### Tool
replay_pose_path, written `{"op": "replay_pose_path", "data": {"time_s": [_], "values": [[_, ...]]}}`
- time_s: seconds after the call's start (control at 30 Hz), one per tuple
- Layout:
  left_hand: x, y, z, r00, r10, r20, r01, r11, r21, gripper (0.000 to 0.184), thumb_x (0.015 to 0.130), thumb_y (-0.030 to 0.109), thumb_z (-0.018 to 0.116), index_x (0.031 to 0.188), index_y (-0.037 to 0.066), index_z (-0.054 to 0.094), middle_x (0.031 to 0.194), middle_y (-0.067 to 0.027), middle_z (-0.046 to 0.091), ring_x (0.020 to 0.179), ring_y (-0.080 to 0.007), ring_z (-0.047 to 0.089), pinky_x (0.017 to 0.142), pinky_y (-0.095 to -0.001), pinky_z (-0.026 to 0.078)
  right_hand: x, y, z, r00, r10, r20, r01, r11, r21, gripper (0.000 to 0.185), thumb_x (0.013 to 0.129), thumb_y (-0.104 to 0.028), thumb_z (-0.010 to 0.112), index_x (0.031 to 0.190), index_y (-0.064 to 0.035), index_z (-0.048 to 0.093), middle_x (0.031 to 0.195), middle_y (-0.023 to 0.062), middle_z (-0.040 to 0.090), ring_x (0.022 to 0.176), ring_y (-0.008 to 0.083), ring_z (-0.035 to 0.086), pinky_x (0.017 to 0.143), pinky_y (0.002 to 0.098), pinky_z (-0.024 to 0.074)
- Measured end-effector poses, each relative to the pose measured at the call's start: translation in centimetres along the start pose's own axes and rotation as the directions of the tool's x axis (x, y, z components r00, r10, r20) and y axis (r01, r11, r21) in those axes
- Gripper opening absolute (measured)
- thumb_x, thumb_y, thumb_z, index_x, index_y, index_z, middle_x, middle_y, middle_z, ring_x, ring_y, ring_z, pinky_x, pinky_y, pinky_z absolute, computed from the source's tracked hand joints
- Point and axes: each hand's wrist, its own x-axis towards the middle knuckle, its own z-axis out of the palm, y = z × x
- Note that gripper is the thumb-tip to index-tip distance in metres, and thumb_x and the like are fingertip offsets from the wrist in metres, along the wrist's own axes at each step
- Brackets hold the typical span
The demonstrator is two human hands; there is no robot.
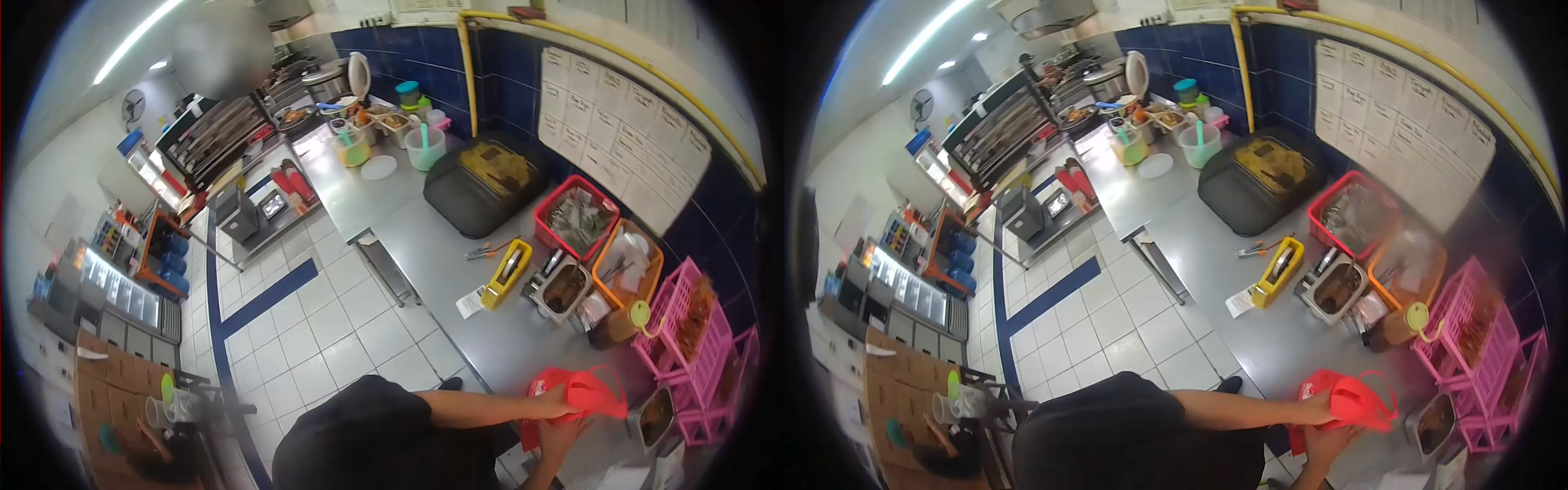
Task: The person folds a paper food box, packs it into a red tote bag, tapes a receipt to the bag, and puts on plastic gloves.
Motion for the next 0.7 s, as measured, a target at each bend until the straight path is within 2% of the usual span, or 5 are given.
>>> {"op": "replay_pose_path", "data": {"time_s": [0.17, 0.37, 0.53, 0.63, 0.7], "values": [[0.2, 5.0, 0.9, 0.971, -0.181, -0.157, 0.125, 0.942, -0.312, 0.051, 0.096, 0.021, 0.067, 0.141, 0.005, 0.052, 0.139, -0.0090, 0.058, 0.130, -0.0194, 0.052, 0.108, -0.0353, 0.042, -0.9, -2.6, -0.2, 0.994, 0.038, -0.098, -0.047, 0.995, -0.085, 0.111, 0.062, -0.049, 0.082, 0.152, -0.0042, 0.037, 0.158, 0.0192, 0.036, 0.151, 0.0367, 0.022, 0.120, 0.0661, 0.0001], [-1.2, 6.7, 2.7, 0.859, -0.412, -0.304, 0.447, 0.893, 0.053, 0.049, 0.097, 0.024, 0.060, 0.142, 0.008, 0.050, 0.134, -0.0213, 0.059, 0.122, -0.0342, 0.060, 0.099, -0.0438, 0.049, -0.5, -3.2, 1.7, 0.984, 0.059, -0.165, -0.101, 0.961, -0.256, 0.096, 0.084, -0.054, 0.070, 0.151, 0.0023, 0.031, 0.151, 0.0215, 0.043, 0.145, 0.0368, 0.033, 0.119, 0.0598, 0.0184], [-4.0, 5.0, 3.4, 0.934, -0.132, -0.331, 0.194, 0.968, 0.161, 0.043, 0.095, 0.020, 0.060, 0.135, 0.004, 0.052, 0.123, -0.0264, 0.060, 0.117, -0.0420, 0.059, 0.094, -0.0488, 0.051, -0.8, -2.3, 2.0, 0.987, 0.037, -0.155, -0.057, 0.990, -0.127, 0.079, 0.093, -0.048, 0.058, 0.149, 0.0026, 0.035, 0.149, 0.0197, 0.047, 0.141, 0.0332, 0.039, 0.118, 0.0523, 0.0235], [-6.8, 12.2, 0.3, 0.935, 0.340, -0.102, -0.244, 0.824, 0.511, 0.044, 0.094, 0.019, 0.060, 0.135, 0.004, 0.052, 0.121, -0.0283, 0.059, 0.113, -0.0449, 0.059, 0.088, -0.0471, 0.054, -0.6, -1.6, 2.8, 0.989, 0.042, -0.142, -0.024, 0.991, 0.128, 0.069, 0.099, -0.044, 0.052, 0.148, 0.0027, 0.038, 0.147, 0.0186, 0.050, 0.138, 0.0310, 0.043, 0.118, 0.0479, 0.0266], [-9.0, 14.7, -1.4, 0.937, -0.134, 0.322, -0.054, 0.857, 0.512, 0.053, 0.095, 0.022, 0.062, 0.143, 0.007, 0.048, 0.125, -0.0223, 0.064, 0.111, -0.0387, 0.064, 0.094, -0.0422, 0.053, 0.6, -1.7, 3.6, 0.983, 0.116, -0.143, -0.058, 0.933, 0.354, 0.063, 0.102, -0.041, 0.047, 0.147, 0.0028, 0.039, 0.146, 0.0179, 0.051, 0.137, 0.0296, 0.045, 0.117, 0.0449, 0.0287]]}}
